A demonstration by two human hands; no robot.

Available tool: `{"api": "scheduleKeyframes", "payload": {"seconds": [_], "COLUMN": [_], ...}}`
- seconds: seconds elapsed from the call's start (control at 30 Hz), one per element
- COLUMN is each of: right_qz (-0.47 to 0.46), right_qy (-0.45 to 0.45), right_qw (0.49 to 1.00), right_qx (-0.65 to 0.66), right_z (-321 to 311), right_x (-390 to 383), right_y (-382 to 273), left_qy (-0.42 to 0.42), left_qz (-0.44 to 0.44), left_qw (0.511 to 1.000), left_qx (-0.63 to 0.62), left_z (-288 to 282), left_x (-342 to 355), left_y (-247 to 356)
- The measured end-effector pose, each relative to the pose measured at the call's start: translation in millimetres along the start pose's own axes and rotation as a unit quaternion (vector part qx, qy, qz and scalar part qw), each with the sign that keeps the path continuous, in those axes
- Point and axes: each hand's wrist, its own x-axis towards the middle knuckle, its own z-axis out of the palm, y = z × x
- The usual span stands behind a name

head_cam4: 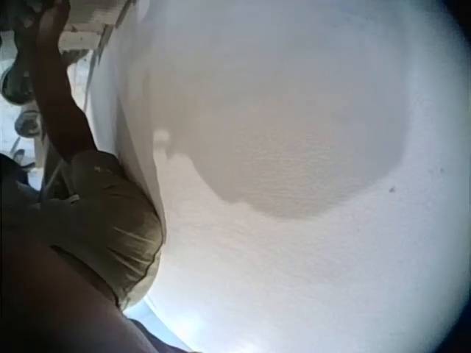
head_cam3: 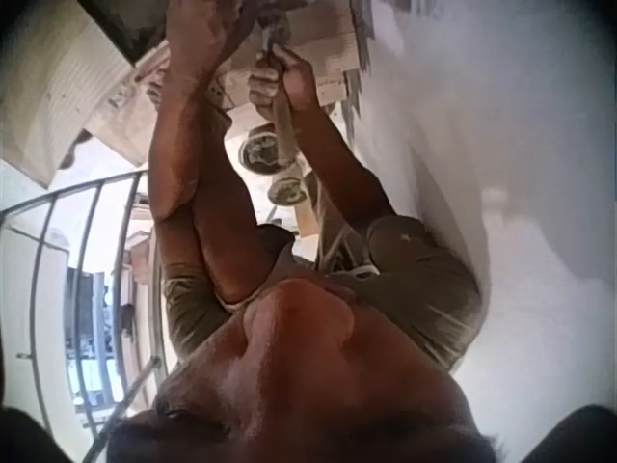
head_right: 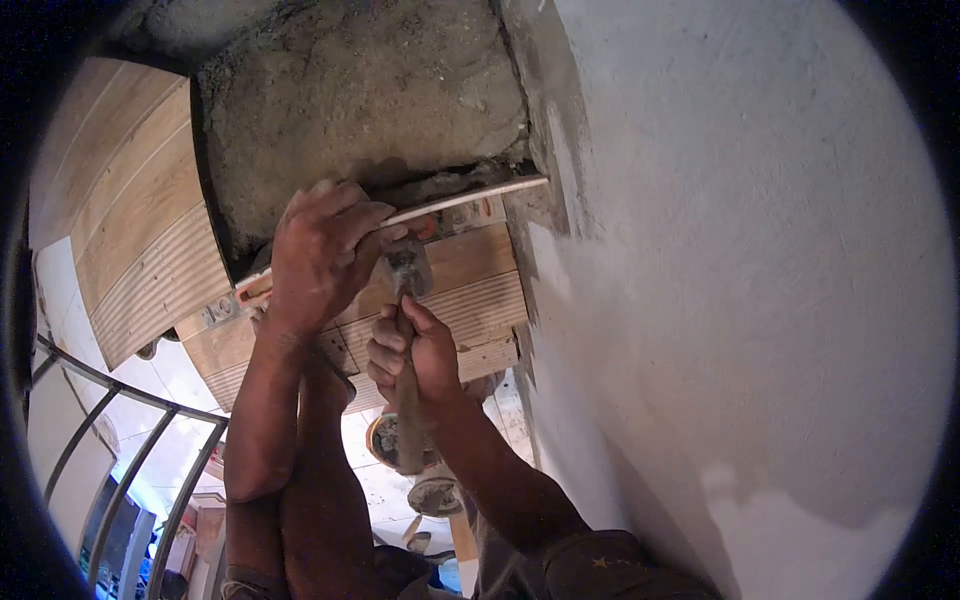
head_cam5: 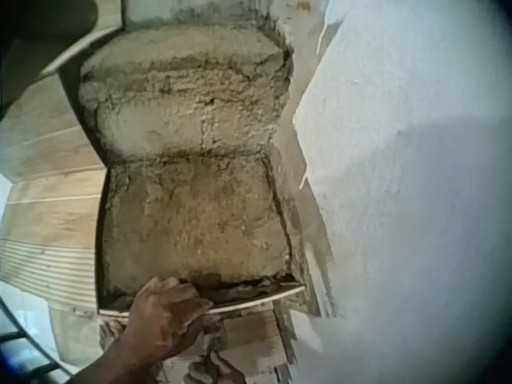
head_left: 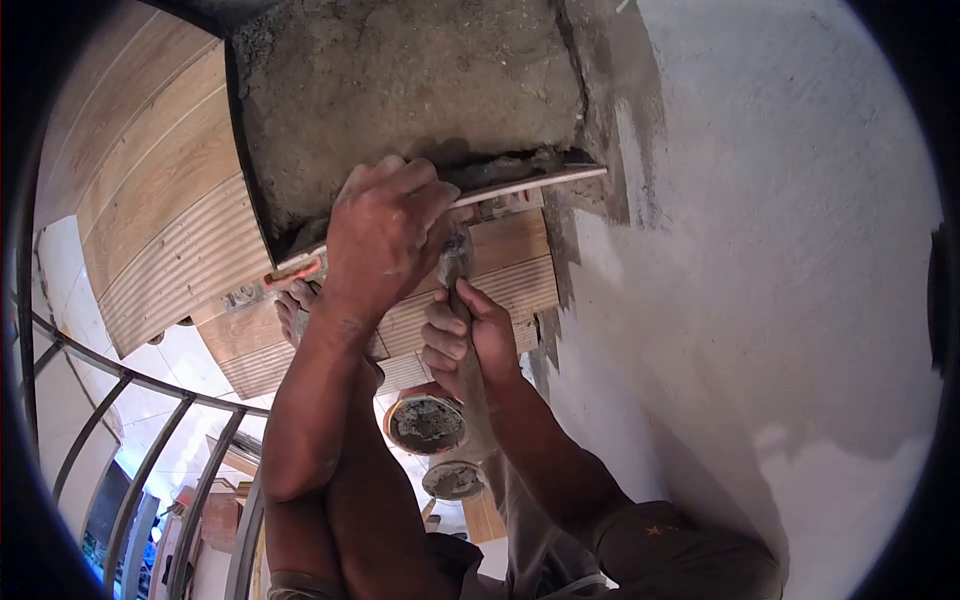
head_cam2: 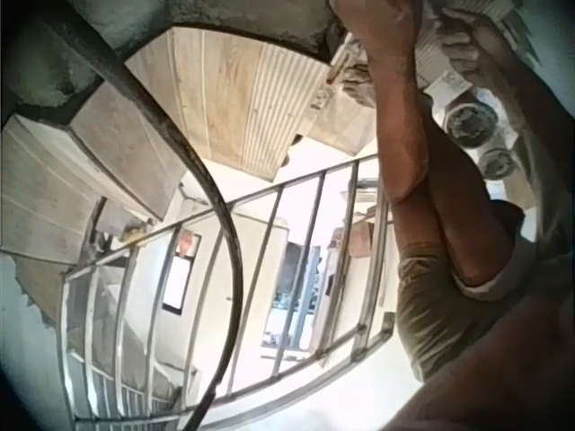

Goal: Apply mortar and install tiles on a concrete staircase.

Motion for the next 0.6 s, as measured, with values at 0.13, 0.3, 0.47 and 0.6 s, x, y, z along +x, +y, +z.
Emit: {"api": "scheduleKeyframes", "payload": {"seconds": [0.13,0.3,0.47,0.6], "right_qz": [0.013,0.005,-0.001,-0.020], "right_qy": [-0.054,-0.090,-0.070,-0.010], "right_qw": [0.998,0.995,0.997,1.000], "right_qx": [-0.034,-0.040,-0.033,-0.003], "right_z": [-1.1,-2.9,-3.2,-2.8], "right_x": [2.0,4.3,5.0,4.7], "right_y": [0.7,2.4,2.7,1.8], "left_qy": [-0.006,0.014,0.014,0.015], "left_qz": [0.008,0.016,0.017,0.016], "left_qw": [1.000,1.000,1.000,1.000], "left_qx": [0.006,0.017,0.013,0.007], "left_z": [-0.4,1.2,2.7,3.0], "left_x": [0.5,1.1,-0.7,0.4], "left_y": [-0.5,-1.4,-2.2,-3.2]}}
